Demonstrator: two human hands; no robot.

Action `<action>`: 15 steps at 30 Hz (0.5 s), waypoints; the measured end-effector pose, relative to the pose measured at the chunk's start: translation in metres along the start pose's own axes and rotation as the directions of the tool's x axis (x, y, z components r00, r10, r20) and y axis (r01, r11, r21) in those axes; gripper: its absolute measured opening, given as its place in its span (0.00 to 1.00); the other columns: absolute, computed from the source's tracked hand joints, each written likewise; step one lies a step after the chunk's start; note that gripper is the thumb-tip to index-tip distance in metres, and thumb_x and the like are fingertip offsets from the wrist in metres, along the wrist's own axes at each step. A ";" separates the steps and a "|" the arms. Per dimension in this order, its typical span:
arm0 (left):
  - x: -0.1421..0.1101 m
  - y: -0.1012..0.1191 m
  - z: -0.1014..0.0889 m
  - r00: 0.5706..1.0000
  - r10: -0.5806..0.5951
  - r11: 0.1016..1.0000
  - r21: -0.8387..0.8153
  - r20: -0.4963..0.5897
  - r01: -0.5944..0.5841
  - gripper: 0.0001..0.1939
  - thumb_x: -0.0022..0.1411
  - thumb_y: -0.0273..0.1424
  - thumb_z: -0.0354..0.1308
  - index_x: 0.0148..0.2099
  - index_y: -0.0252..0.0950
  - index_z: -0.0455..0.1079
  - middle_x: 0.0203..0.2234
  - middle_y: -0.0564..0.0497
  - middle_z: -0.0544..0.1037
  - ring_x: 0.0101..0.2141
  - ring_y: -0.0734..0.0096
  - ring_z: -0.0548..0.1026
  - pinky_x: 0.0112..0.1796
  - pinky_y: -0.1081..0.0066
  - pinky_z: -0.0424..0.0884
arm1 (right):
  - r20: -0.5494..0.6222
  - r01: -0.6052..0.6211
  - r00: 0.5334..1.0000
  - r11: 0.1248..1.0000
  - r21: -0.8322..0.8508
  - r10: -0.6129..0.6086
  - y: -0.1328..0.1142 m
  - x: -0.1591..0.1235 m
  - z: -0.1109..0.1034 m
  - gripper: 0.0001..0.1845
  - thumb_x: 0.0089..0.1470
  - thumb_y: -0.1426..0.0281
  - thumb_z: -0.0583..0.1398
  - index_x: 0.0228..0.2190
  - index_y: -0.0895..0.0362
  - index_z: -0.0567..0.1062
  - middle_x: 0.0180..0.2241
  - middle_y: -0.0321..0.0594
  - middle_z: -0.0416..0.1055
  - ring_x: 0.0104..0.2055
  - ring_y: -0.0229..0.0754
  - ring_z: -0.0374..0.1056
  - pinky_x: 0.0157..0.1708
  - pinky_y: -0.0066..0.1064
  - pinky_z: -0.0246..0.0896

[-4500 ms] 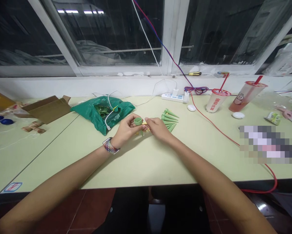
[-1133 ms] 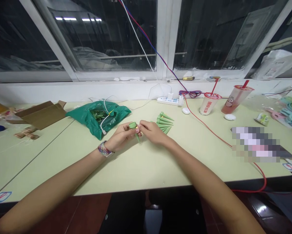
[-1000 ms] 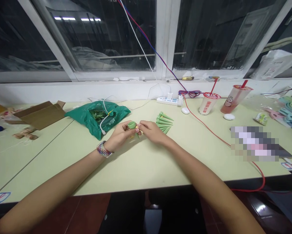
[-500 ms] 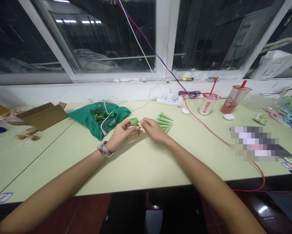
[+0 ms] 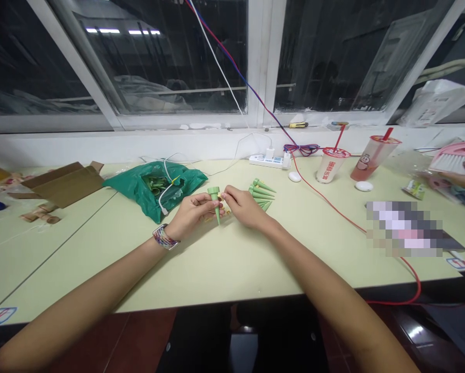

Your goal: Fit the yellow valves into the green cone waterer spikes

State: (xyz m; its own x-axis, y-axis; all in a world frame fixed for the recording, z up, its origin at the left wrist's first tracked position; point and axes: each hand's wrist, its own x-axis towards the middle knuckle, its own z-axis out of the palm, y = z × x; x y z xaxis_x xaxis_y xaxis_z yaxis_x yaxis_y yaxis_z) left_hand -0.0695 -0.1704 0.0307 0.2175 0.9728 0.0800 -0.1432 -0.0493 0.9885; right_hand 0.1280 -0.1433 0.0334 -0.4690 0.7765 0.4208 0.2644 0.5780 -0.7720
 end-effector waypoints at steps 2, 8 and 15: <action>0.000 0.000 0.001 0.999 0.044 0.996 0.073 -0.024 -0.042 0.21 0.50 0.42 0.78 0.34 0.32 0.74 0.32 0.46 0.82 0.33 0.62 0.83 0.36 0.66 0.81 | -0.001 -0.022 1.000 1.000 0.014 0.022 0.001 0.000 0.001 0.16 0.69 0.59 0.51 0.30 0.53 0.63 0.27 0.31 0.60 0.32 0.40 0.57 0.35 0.32 0.51; -0.004 0.006 0.006 0.988 0.128 0.964 0.246 -0.082 -0.105 0.23 0.51 0.45 0.76 0.29 0.34 0.70 0.25 0.48 0.80 0.30 0.61 0.83 0.32 0.67 0.79 | -0.001 -0.057 0.998 0.996 0.074 0.057 0.000 0.001 0.002 0.19 0.69 0.58 0.52 0.27 0.53 0.60 0.26 0.30 0.56 0.31 0.38 0.54 0.34 0.32 0.49; -0.003 0.007 0.003 0.984 0.172 0.934 0.326 -0.052 -0.146 0.23 0.52 0.46 0.75 0.28 0.35 0.70 0.25 0.48 0.81 0.30 0.63 0.82 0.30 0.70 0.77 | 0.037 -0.061 0.998 0.994 0.094 0.058 -0.001 -0.001 0.003 0.18 0.69 0.57 0.52 0.28 0.53 0.62 0.25 0.30 0.57 0.29 0.38 0.54 0.32 0.31 0.49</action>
State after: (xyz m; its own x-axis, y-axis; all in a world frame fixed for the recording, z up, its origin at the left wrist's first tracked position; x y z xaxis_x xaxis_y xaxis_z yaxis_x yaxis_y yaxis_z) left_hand -0.0679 -0.1741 0.0375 0.1388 0.9604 0.2418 0.1491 -0.2616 0.9536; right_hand 0.1258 -0.1454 0.0329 -0.4839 0.7988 0.3575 0.2123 0.5035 -0.8375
